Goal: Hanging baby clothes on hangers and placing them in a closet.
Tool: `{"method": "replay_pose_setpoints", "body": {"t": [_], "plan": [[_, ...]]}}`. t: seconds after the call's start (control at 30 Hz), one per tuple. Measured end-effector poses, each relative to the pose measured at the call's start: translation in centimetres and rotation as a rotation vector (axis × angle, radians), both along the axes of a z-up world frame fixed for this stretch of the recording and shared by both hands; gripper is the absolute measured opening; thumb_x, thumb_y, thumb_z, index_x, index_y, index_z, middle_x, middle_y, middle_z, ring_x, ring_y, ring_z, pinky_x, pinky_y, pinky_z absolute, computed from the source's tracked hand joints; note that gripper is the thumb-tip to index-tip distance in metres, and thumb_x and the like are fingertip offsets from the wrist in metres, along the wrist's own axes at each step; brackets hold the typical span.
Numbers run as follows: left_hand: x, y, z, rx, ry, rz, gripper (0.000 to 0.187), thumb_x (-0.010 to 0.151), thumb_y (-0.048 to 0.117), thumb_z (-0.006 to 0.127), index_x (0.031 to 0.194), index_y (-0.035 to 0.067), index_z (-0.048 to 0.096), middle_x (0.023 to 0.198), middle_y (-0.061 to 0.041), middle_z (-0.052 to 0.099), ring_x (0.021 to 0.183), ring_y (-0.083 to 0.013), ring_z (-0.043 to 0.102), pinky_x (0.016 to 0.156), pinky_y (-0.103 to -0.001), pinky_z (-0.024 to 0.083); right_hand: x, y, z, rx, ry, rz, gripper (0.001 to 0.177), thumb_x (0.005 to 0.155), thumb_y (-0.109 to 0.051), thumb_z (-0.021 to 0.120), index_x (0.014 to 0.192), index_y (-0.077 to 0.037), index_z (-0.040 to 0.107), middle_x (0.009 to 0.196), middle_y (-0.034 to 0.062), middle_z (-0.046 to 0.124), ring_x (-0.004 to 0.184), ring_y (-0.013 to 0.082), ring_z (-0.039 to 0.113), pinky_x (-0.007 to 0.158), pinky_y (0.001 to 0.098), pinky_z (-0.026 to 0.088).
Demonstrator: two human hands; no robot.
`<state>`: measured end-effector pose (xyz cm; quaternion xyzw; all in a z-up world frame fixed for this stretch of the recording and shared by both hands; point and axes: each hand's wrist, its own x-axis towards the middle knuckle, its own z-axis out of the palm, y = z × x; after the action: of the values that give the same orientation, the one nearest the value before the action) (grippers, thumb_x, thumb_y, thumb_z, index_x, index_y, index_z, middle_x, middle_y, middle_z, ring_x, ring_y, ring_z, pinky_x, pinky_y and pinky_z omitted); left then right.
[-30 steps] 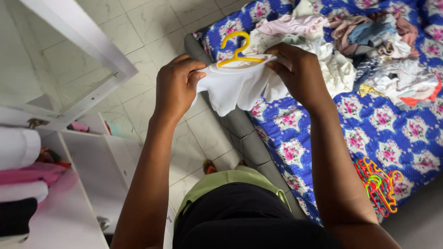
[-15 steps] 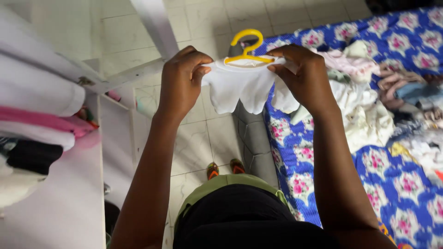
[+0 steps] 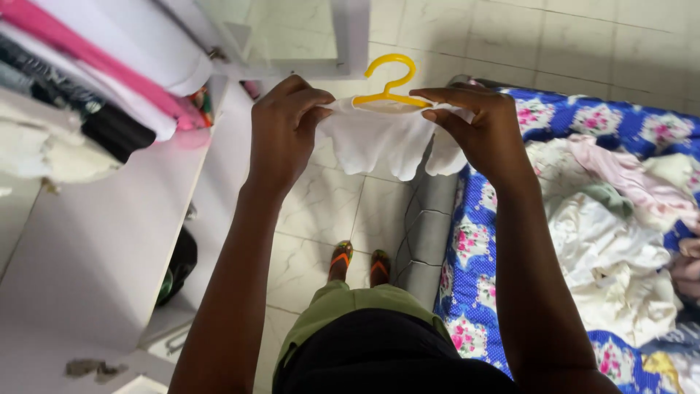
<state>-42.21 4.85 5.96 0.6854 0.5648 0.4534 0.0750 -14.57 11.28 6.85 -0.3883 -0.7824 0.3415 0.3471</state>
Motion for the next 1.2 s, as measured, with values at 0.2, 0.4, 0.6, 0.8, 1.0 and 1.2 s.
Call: {"method": "replay_pose_setpoints", "body": {"t": [0.2,0.4,0.6,0.8,1.0,1.2], "plan": [[-1.5,-3.2,-0.5,-0.026,-0.015,0.121,0.018,0.085,-0.007,0.079,0.100,0.001,0.074,0.089,-0.011,0.066,0.074,-0.0230,0.068,0.064,-0.034,0.053,-3.2,1.4,-0.8,-0.018,-0.096,0.181,0.029,0.098,-0.017,0.075,0.127,-0.011,0.074,0.102,0.0116,0.079,0.086,0.0159,0.076,0.079,0.0308,0.057],[-4.3,-6.1,-0.6,-0.038,-0.047,0.178,0.022,0.083,-0.007,0.079,0.103,0.003,0.075,0.093,-0.009,0.070,0.077,-0.0219,0.070,0.066,-0.032,0.055,-6.5,1.1,-0.3,0.020,-0.174,0.196,0.027,0.096,-0.020,0.075,0.120,-0.008,0.076,0.098,0.0146,0.078,0.079,0.0215,0.075,0.075,0.0336,0.057],[-7.9,-8.3,1.0,-0.036,0.115,0.234,0.031,0.080,-0.005,0.080,0.109,0.004,0.076,0.100,-0.010,0.072,0.088,-0.0253,0.070,0.076,-0.034,0.055,-10.0,1.3,-0.5,0.175,-0.110,0.294,0.025,0.097,-0.017,0.075,0.119,-0.005,0.076,0.105,0.0161,0.078,0.085,0.0213,0.075,0.078,0.0337,0.058],[-9.6,-9.1,1.8,0.075,0.141,0.204,0.034,0.079,0.005,0.087,0.111,0.005,0.076,0.099,-0.010,0.074,0.091,-0.0287,0.068,0.081,-0.040,0.052,-14.3,0.5,1.1,0.129,-0.139,0.313,0.027,0.096,-0.017,0.075,0.120,-0.005,0.075,0.100,0.0152,0.078,0.078,0.0199,0.073,0.074,0.0324,0.056],[-11.5,-9.4,0.3,-0.001,-0.132,0.243,0.028,0.089,-0.005,0.075,0.114,0.006,0.075,0.099,-0.011,0.073,0.084,-0.0245,0.071,0.073,-0.034,0.055,-18.4,-0.7,1.8,0.133,-0.136,0.350,0.028,0.096,-0.016,0.075,0.122,-0.005,0.074,0.098,0.0152,0.077,0.076,0.0188,0.072,0.072,0.0313,0.056],[-14.1,-10.7,-0.3,0.084,-0.190,0.330,0.025,0.090,-0.009,0.073,0.112,0.004,0.073,0.099,-0.013,0.072,0.083,-0.0250,0.071,0.071,-0.033,0.056,-22.1,-1.0,1.5,0.153,-0.060,0.432,0.028,0.098,-0.016,0.075,0.123,-0.004,0.073,0.104,0.0152,0.077,0.088,0.0199,0.073,0.080,0.0317,0.055]]}}
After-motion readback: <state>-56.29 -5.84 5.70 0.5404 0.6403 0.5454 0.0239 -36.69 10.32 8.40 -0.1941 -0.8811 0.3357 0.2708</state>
